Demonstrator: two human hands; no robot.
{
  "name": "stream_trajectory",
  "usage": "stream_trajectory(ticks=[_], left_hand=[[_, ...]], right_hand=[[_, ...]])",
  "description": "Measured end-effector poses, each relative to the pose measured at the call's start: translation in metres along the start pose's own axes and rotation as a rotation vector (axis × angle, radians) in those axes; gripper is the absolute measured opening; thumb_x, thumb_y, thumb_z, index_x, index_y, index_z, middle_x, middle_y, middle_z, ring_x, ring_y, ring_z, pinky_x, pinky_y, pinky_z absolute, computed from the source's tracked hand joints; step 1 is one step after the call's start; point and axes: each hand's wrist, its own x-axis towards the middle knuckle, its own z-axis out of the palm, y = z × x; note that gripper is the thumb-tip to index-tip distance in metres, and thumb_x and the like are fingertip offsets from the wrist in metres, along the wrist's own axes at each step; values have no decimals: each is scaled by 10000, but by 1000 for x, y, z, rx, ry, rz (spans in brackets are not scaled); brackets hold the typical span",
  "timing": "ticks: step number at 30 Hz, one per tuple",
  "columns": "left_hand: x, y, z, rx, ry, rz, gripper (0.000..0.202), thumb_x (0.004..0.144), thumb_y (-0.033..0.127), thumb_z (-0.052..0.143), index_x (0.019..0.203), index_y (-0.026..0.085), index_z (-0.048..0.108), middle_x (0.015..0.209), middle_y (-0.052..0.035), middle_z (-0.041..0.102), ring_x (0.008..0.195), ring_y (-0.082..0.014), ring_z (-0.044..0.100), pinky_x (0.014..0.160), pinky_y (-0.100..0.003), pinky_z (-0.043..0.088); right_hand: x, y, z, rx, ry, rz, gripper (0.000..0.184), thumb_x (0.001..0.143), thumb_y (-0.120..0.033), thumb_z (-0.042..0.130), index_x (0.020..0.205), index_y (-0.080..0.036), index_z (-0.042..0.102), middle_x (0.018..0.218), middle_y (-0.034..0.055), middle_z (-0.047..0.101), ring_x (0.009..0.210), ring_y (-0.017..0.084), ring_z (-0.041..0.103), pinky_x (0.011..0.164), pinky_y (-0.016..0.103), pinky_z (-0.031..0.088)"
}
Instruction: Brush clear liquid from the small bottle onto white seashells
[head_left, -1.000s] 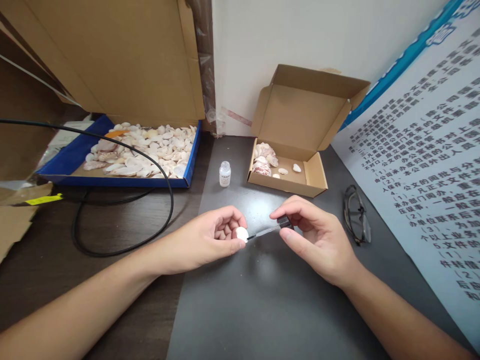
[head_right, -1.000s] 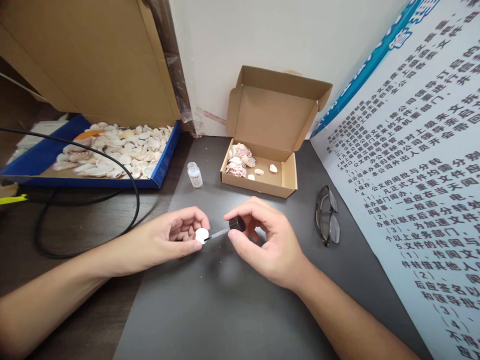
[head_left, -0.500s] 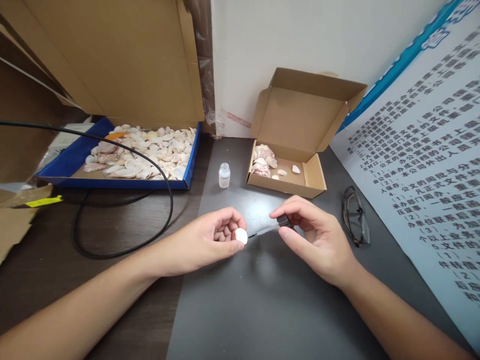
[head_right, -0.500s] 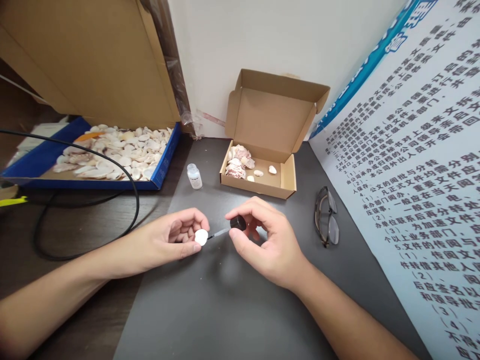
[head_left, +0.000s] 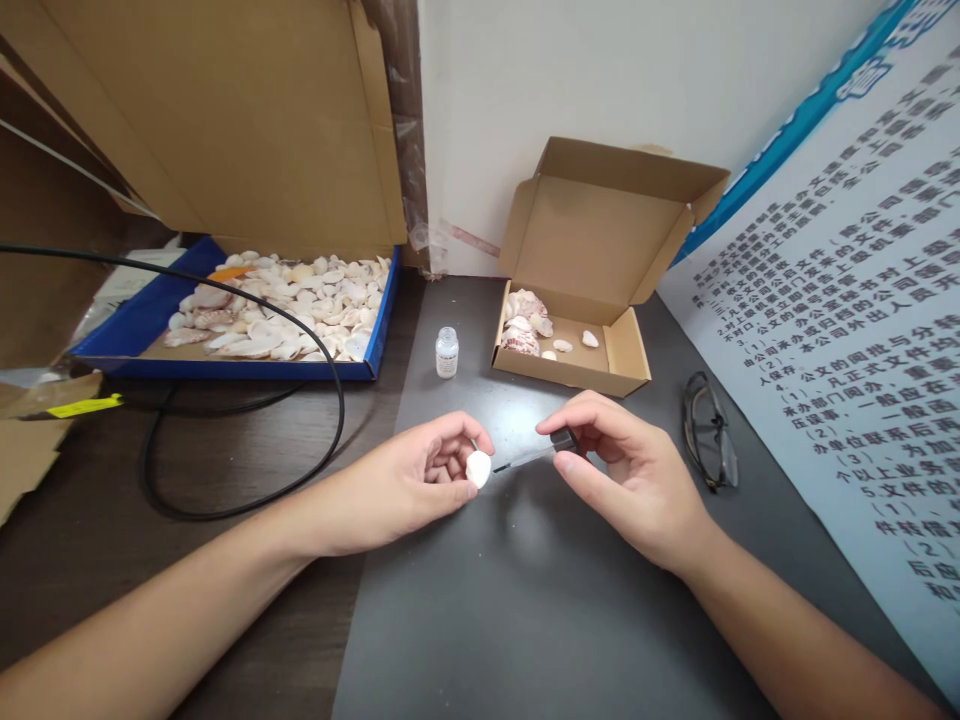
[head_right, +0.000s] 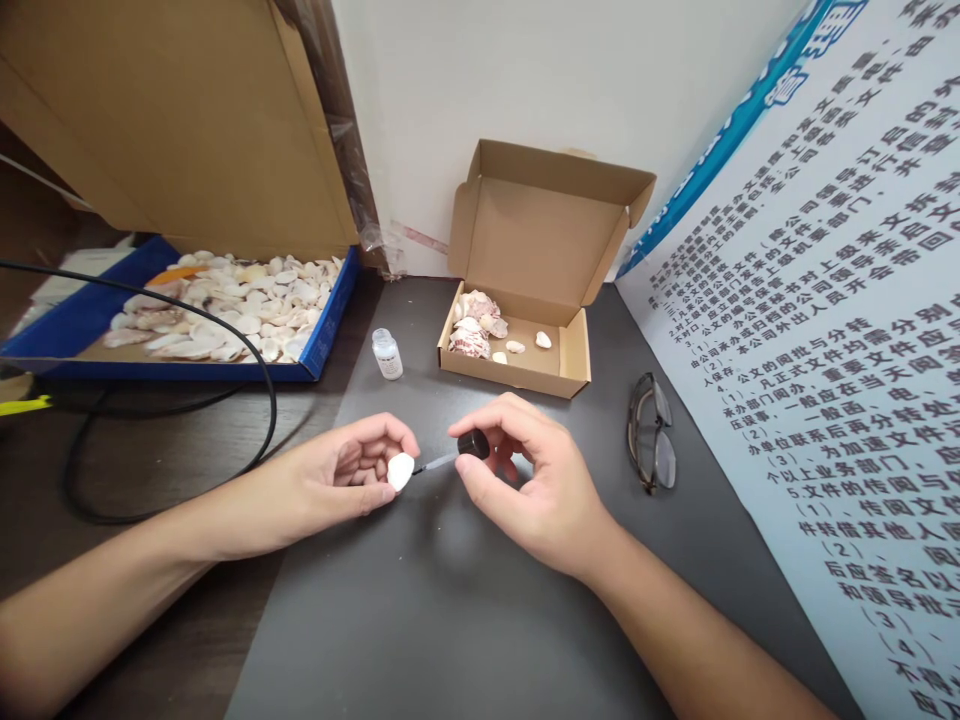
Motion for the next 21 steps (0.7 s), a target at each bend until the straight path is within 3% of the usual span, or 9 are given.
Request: stream_trajectory(ticks=[13, 21], left_hand=[[-2, -1, 2, 16, 5, -12, 253, 931, 225, 568, 1172, 230, 489, 894, 27, 482, 818, -131, 439, 732, -245, 361], [-1, 1, 3, 40, 21, -31, 177, 920, 281, 602, 1049, 207, 507, 847, 34, 440, 752, -122, 404, 678, -230, 350]], right_hand=[[1, -1, 0, -39, 11, -32, 155, 822, -119, 624, 944, -205, 668, 803, 14, 572, 631, 131, 543, 514, 244, 448], [1, -1, 0, -54, 48, -23, 145, 821, -131, 627, 935, -211, 668, 798, 16, 577, 617, 133, 539, 510, 251, 453]])
